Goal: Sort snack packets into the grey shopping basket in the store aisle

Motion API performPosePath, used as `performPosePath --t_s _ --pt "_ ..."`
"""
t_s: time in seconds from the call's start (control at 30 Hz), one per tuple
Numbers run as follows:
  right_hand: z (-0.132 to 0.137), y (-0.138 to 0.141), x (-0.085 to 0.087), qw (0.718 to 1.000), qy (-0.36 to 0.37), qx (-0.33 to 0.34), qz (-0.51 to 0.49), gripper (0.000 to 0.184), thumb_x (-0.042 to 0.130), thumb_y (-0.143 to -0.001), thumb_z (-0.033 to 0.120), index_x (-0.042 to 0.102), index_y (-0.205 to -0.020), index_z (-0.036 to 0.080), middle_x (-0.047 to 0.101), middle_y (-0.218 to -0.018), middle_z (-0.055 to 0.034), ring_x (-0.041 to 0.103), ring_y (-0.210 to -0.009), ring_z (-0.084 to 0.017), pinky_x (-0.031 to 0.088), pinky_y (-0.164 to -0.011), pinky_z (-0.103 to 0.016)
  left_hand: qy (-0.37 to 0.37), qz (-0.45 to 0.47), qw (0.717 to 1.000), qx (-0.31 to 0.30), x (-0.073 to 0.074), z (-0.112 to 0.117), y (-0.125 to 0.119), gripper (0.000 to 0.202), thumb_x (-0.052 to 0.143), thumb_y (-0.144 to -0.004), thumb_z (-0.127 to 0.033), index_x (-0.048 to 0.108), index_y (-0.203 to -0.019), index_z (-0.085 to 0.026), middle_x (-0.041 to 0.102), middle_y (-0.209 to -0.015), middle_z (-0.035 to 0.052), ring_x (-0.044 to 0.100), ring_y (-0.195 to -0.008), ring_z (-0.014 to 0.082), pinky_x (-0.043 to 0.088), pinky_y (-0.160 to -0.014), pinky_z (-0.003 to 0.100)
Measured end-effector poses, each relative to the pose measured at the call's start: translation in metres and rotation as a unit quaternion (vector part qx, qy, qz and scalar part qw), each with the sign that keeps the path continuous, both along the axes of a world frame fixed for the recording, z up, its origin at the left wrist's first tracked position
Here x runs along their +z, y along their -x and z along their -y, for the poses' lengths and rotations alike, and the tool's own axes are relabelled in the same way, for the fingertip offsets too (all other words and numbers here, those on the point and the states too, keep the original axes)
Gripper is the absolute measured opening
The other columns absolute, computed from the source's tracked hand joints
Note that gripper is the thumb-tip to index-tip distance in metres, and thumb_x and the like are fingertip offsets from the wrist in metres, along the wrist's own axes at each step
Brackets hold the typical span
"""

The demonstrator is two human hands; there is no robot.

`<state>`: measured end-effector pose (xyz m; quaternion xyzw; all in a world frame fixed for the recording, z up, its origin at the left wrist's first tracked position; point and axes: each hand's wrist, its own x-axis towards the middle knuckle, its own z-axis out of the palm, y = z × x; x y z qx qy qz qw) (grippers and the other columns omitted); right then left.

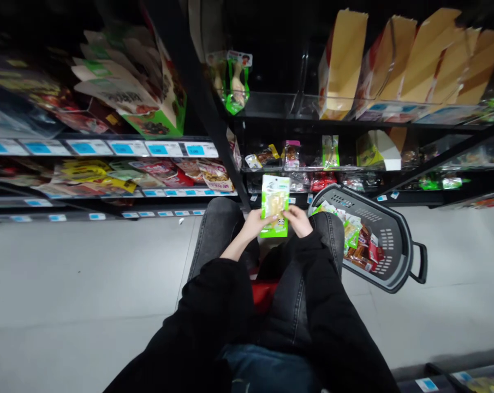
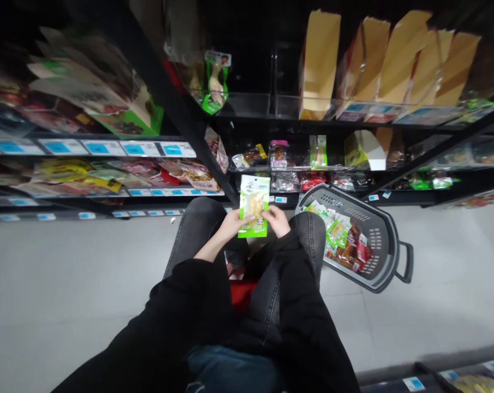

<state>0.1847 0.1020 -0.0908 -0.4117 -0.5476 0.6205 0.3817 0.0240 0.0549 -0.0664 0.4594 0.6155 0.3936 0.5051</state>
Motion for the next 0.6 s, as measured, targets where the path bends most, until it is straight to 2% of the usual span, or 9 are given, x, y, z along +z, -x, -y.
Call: performPosePath --t_s 0.07,0.13,0.2,0.27,0.33,0.4,0.5,0.6 --pt "0.001 0.003 -0.002 0.999 0.020 0.034 0.021 0.029 0.067 -0.062 0.044 0.057 -0.068 0.018 0.060 -0.064 0.0012 0.056 -0.063 -0.015 0.046 -0.065 -0.028 -0.011 -0.024 1.000 0.012 -0.003 -0.002 0.003 0.054 0.059 -0.067 -0.057 0.065 -0.088 -0.008 0.068 -0.081 0.0087 0.061 -0.076 0.0210 0.048 -0.071 0.030" --pt "-0.003 -0.001 -0.003 0.999 0.015 0.016 0.040 0.027 0.066 -0.062 0.042 0.056 -0.069 0.019 0.062 -0.065 0.0009 0.058 -0.063 -0.016 0.046 -0.066 -0.029 -0.017 -0.040 0.999 0.010 -0.006 -0.003 0.006 0.056 0.051 -0.073 -0.057 0.062 -0.100 -0.009 0.067 -0.090 0.0095 0.060 -0.080 0.0208 0.049 -0.070 0.030" --pt "-0.016 -0.015 -0.001 0.995 -0.005 -0.069 0.076 0.022 0.063 -0.064 0.040 0.057 -0.070 0.019 0.064 -0.067 0.0000 0.060 -0.067 -0.018 0.047 -0.069 -0.030 -0.009 -0.061 0.998 0.004 -0.009 -0.005 0.008 0.058 0.042 -0.079 -0.054 0.053 -0.117 -0.011 0.064 -0.100 0.0109 0.061 -0.080 0.0200 0.050 -0.066 0.030" --pt "-0.038 -0.041 0.005 0.973 -0.018 -0.180 0.141 0.017 0.059 -0.068 0.035 0.057 -0.072 0.020 0.066 -0.072 -0.0017 0.061 -0.072 -0.019 0.048 -0.073 -0.032 0.016 -0.132 0.991 -0.028 -0.010 -0.004 0.009 0.054 0.038 -0.083 -0.048 0.050 -0.121 -0.012 0.062 -0.105 0.0124 0.061 -0.081 0.0201 0.049 -0.071 0.032" --pt "-0.069 -0.074 0.016 0.934 -0.017 -0.268 0.237 0.013 0.055 -0.072 0.030 0.059 -0.076 0.018 0.068 -0.079 -0.0050 0.063 -0.078 -0.021 0.048 -0.077 -0.033 0.035 -0.226 0.967 -0.114 -0.011 -0.001 0.008 0.047 0.037 -0.085 -0.042 0.053 -0.118 -0.013 0.063 -0.105 0.0125 0.061 -0.090 0.0216 0.046 -0.083 0.034" --pt "-0.108 -0.107 0.031 0.882 -0.008 -0.307 0.358 0.016 0.052 -0.076 0.027 0.062 -0.083 0.017 0.069 -0.088 -0.0089 0.064 -0.084 -0.022 0.047 -0.079 -0.032 0.061 -0.302 0.928 -0.208 -0.014 0.003 0.005 0.041 0.038 -0.085 -0.037 0.056 -0.115 -0.015 0.065 -0.104 0.0120 0.060 -0.098 0.0235 0.043 -0.088 0.034" --pt "-0.179 -0.139 0.049 0.820 -0.004 -0.272 0.504 0.023 0.048 -0.083 0.025 0.062 -0.098 0.014 0.067 -0.101 -0.0126 0.063 -0.093 -0.021 0.046 -0.082 -0.029 0.130 -0.364 0.863 -0.325 -0.020 0.010 -0.001 0.039 0.042 -0.084 -0.034 0.057 -0.114 -0.015 0.065 -0.107 0.0136 0.060 -0.102 0.0264 0.043 -0.087 0.035" --pt "-0.248 -0.148 0.053 0.806 -0.008 -0.240 0.541 0.026 0.051 -0.083 0.024 0.062 -0.104 0.012 0.064 -0.107 -0.0148 0.060 -0.102 -0.021 0.043 -0.088 -0.028 0.171 -0.369 0.837 -0.366 -0.027 0.012 -0.005 0.039 0.046 -0.082 -0.031 0.058 -0.114 -0.013 0.066 -0.108 0.0148 0.060 -0.104 0.0268 0.044 -0.087 0.034"
